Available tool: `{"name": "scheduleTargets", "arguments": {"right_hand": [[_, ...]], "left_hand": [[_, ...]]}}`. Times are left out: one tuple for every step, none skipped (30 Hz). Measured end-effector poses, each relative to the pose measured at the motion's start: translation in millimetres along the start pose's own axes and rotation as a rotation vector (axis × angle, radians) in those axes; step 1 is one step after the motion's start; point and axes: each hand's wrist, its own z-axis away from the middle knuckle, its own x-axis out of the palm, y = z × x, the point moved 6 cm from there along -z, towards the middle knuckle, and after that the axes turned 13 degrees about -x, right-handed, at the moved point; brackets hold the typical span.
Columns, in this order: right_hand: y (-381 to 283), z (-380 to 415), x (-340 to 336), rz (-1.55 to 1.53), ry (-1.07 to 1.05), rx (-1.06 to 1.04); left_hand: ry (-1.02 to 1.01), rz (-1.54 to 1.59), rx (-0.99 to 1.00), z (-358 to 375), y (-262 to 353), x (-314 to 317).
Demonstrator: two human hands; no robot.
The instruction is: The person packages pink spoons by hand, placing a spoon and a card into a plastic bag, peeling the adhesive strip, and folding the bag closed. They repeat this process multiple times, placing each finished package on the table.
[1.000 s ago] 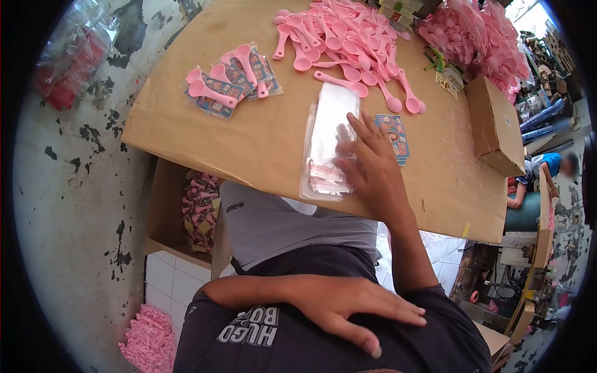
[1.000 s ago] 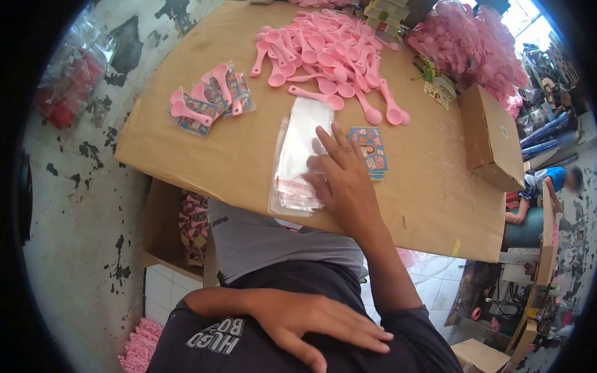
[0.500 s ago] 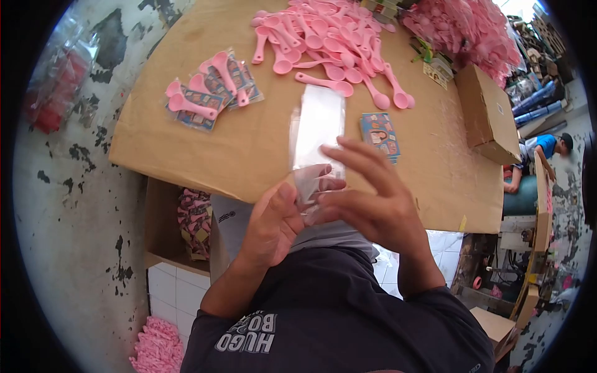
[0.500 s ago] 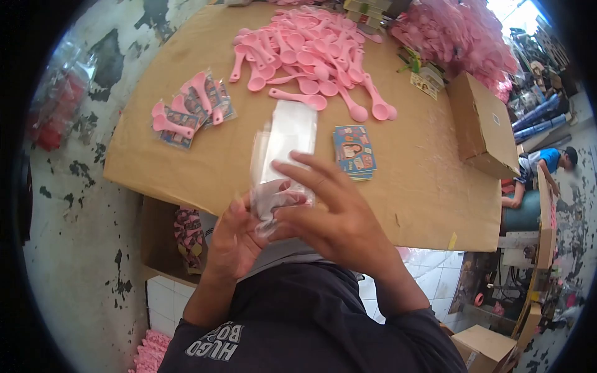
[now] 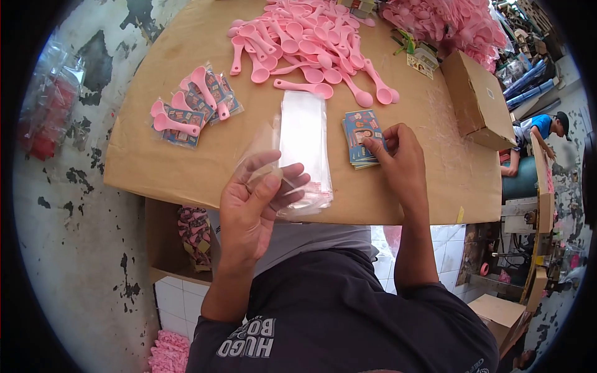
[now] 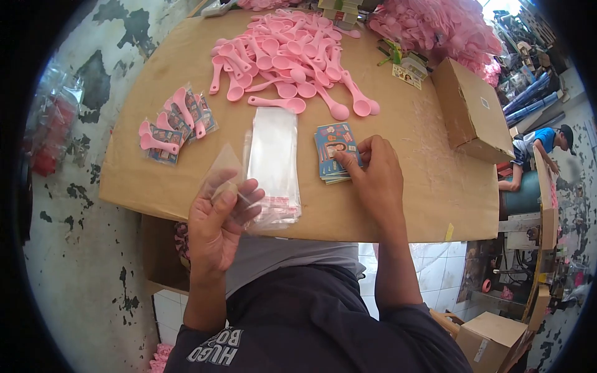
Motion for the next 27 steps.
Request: {"name": "scheduleTargets", "arguments": {"right_hand": [[1, -1, 0, -0.006, -0.007, 0.001], [5, -2, 1, -0.126, -0.001, 0.054], [8, -3, 2, -0.247, 0.006, 0.105], [10, -3, 2, -0.254, 0.002, 0.101], [12, -4, -1, -0.192, 0.025, 0.066], [12, -5, -3, -0.127, 0.048, 0.030], [11, -5, -2, -0.129, 0.047, 0.024], [5, -4, -8, -0.068, 0.141, -0.060], [-1, -2, -14, -0.007, 0.237, -0.144], [-4, -2, -15, -0.007, 0.239, -0.149], [-8, -1, -19, -0.035, 0.310, -0.170], [-12, 1, -23, -0.063, 0.380, -0.189], [-16, 4, -24, -0.065, 0.382, -0.194], [-18, 6, -21, -0.260, 0.335, -0.163], [-22, 9, -16, -0.455, 0.284, -0.133], [-29, 15, -17, -0.459, 0.286, -0.138], [-34, 21, -6, -0.680, 0.138, -0.043], [-41, 27, 7, -0.895, -0.015, 0.055], [-48, 29, 8, -0.896, -0.012, 0.052], [-57, 32, 14, -0.953, -0.067, 0.054], [-65, 34, 20, -1.010, -0.124, 0.056], [-69, 34, 23, -1.012, -0.122, 0.055], [-72, 33, 26, -1.049, -0.085, 0.041], [-74, 31, 26, -1.087, -0.048, 0.026], [-75, 31, 26, -1.089, -0.048, 0.023], [-76, 31, 25, -1.079, -0.041, 0.026], [-77, 31, 24, -1.069, -0.034, 0.029]], "left_hand": [[0.014, -0.032, 0.054, -2, 2, -3], [0.028, -0.066, 0.110, -5, 5, -5], [0.036, -0.070, 0.114, -9, 5, -8], [0.029, -0.080, 0.158, -13, 7, -9], [0.020, -0.089, 0.203, -16, 10, -7], [0.022, -0.090, 0.210, -19, 11, -5], [0.018, -0.031, 0.225, -21, 12, -3], [0.012, 0.028, 0.240, -23, 12, -1], [0.012, 0.029, 0.245, -25, 13, 2], [0.014, 0.073, 0.255, -26, 15, 5], [0.015, 0.116, 0.266, -27, 16, 8], [0.013, 0.115, 0.270, -29, 16, 10], [0.011, 0.122, 0.276, -30, 16, 11], [0.008, 0.128, 0.282, -32, 17, 12], [0.007, 0.126, 0.290, -33, 17, 11], [-0.007, 0.124, 0.298, -35, 17, 10], [-0.023, 0.122, 0.306, -36, 17, 11], [-0.026, 0.119, 0.309, -36, 17, 12], [-0.007, 0.106, 0.309, -36, 17, 13], [0.014, 0.093, 0.307, -37, 16, 13], [0.012, 0.091, 0.306, -38, 14, 13], [-0.010, 0.098, 0.293, -40, 11, 12], [-0.031, 0.104, 0.282, -41, 9, 13], [-0.032, 0.102, 0.285, -40, 9, 15], [-0.020, 0.104, 0.276, -39, 8, 18], [-0.009, 0.106, 0.266, -37, 8, 19], [-0.011, 0.106, 0.270, -37, 7, 20]]}}
